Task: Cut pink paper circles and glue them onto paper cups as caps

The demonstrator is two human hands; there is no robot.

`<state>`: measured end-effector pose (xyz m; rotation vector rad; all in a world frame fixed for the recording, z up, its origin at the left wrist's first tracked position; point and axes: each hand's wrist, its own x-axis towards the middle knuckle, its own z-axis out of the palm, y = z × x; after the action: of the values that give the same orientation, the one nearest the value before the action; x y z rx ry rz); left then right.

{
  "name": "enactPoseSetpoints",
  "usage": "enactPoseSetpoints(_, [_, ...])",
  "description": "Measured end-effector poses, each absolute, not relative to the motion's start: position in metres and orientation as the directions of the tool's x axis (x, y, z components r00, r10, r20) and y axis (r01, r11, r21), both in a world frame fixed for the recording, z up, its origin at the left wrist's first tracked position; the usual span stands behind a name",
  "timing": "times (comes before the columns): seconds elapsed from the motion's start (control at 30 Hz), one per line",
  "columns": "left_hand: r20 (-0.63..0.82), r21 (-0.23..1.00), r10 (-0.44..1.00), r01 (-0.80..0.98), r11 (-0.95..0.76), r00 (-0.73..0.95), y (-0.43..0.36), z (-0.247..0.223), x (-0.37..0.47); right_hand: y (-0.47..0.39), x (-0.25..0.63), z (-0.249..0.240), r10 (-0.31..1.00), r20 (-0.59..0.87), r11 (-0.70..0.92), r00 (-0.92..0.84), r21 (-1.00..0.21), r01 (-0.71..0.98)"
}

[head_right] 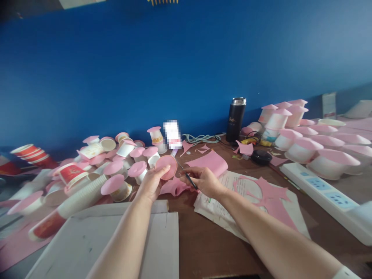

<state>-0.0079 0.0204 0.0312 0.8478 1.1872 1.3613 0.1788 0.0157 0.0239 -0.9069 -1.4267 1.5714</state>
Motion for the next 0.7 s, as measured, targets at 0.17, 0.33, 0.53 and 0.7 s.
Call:
enactPoseSetpoints(0.17, [-0.080, 0.971, 0.986, -0.234, 0.044, -0.147, 0.0140, 0.0359, -0.0062, 0.0153, 0.1788, 0.0231, 0.909, 0.016, -0.023, -0.416, -0.996, -0.090])
enactPoseSetpoints(0.33, [-0.068, 0.973, 0.986, -0.227, 0.032, -0.150, 0.0109, 0.0385, -0.0042, 0.0165, 0.1796, 0.0216, 0.907, 0.023, -0.015, -0.420, -0.996, -0.086])
enactPoseSetpoints(0.53, [-0.075, 0.973, 0.986, -0.225, 0.041, -0.146, 0.0119, 0.0370, -0.0048, 0.0172, 0.1795, 0.0234, 0.904, 0.018, -0.006, -0.426, -0.998, -0.056])
enactPoseSetpoints(0.7, [-0.121, 0.970, 0.979, -0.231, 0.081, -0.165, 0.0171, 0.0317, -0.0065, 0.0184, 0.1795, 0.0227, 0.907, 0.018, -0.003, -0.421, -0.999, -0.049])
